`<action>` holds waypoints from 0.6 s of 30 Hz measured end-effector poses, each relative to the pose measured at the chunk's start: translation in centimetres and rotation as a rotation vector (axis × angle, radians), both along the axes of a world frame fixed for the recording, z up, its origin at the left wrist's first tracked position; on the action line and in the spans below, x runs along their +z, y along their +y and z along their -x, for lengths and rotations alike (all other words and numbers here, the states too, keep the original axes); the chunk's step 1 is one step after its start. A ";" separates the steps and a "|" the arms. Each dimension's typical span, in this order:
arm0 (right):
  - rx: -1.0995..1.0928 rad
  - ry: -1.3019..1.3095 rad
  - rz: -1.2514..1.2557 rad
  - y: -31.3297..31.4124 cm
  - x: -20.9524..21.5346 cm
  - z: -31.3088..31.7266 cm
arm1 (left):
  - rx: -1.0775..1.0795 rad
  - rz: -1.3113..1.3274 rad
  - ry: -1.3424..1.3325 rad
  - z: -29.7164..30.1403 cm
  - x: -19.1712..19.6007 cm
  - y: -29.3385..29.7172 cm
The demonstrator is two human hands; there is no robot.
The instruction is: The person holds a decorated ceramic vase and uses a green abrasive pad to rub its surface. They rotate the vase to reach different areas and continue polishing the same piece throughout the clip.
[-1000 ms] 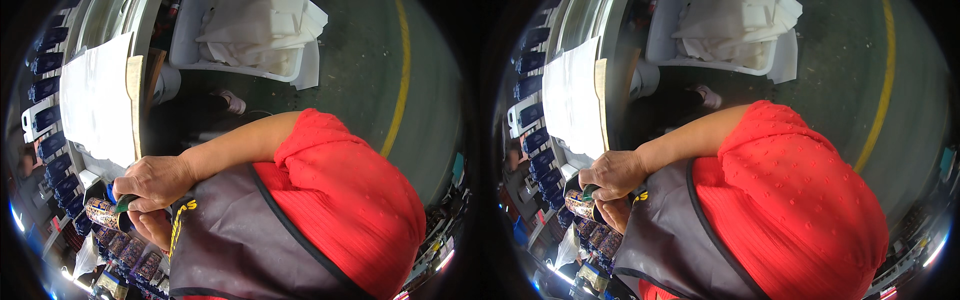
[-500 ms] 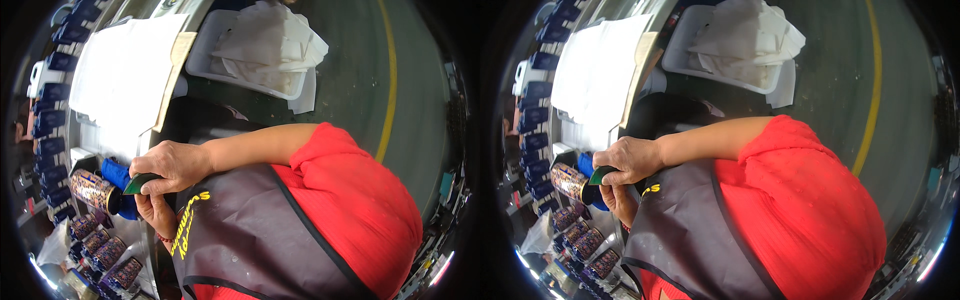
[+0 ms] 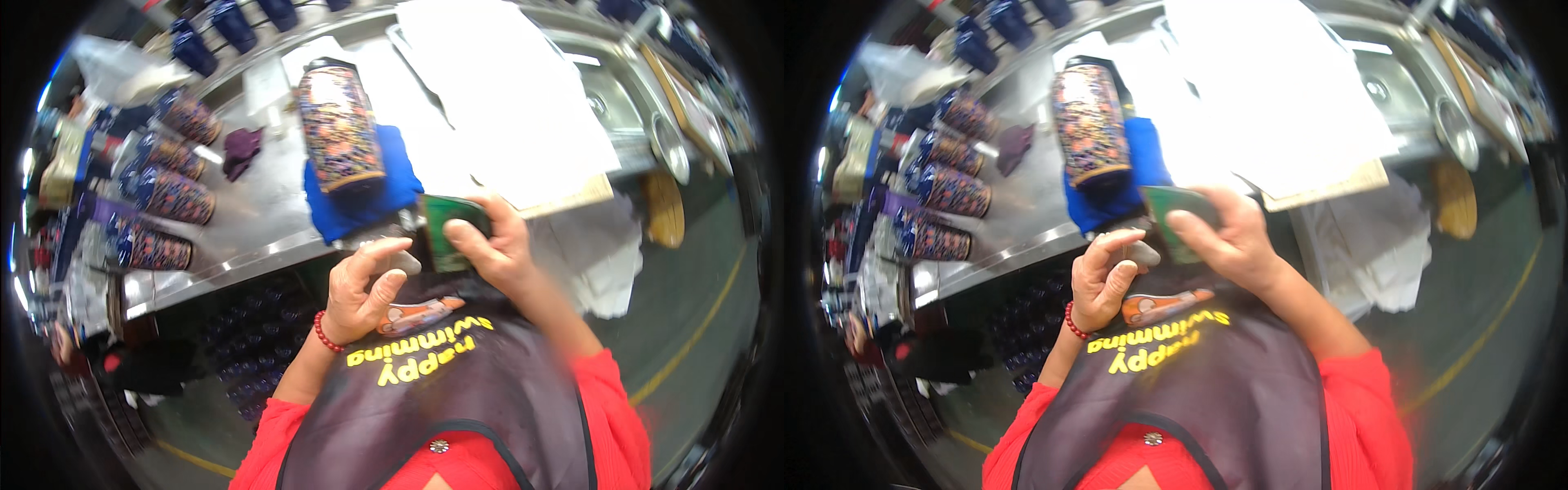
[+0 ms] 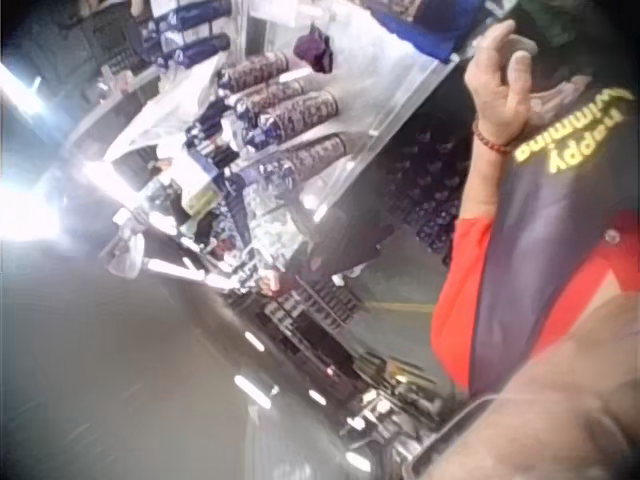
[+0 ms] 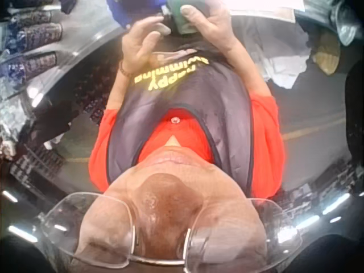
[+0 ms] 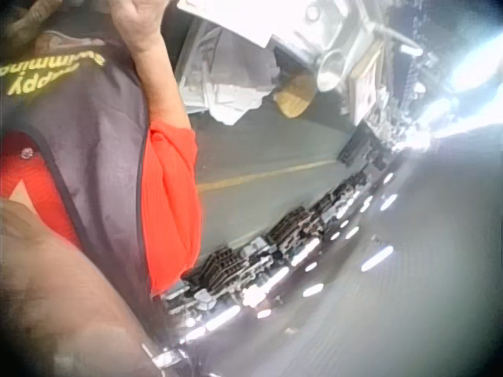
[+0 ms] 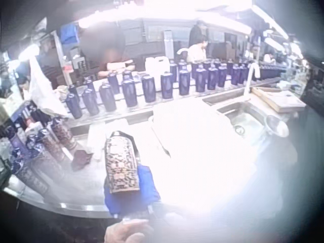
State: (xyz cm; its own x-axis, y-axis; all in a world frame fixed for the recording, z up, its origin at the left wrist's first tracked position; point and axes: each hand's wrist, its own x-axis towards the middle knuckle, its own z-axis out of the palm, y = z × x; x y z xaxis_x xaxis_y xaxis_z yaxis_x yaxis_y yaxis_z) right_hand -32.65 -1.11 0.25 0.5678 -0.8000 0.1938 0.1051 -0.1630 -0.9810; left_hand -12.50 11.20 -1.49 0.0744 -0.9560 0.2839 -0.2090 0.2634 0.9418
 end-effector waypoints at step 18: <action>0.060 0.067 -0.019 -5.2 -1.2 -5.8 | 0.504 0.249 -0.169 -5.1 -1.0 -2.3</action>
State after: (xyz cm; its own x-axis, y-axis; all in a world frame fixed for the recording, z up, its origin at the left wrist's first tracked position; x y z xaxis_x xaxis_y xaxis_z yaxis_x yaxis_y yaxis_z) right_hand -26.81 -6.35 -0.99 0.6264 -0.7672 0.1381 0.0477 -0.1392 -0.9891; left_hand -7.36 8.93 -2.51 0.4368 -0.7173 0.5428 -0.5074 0.3018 0.8072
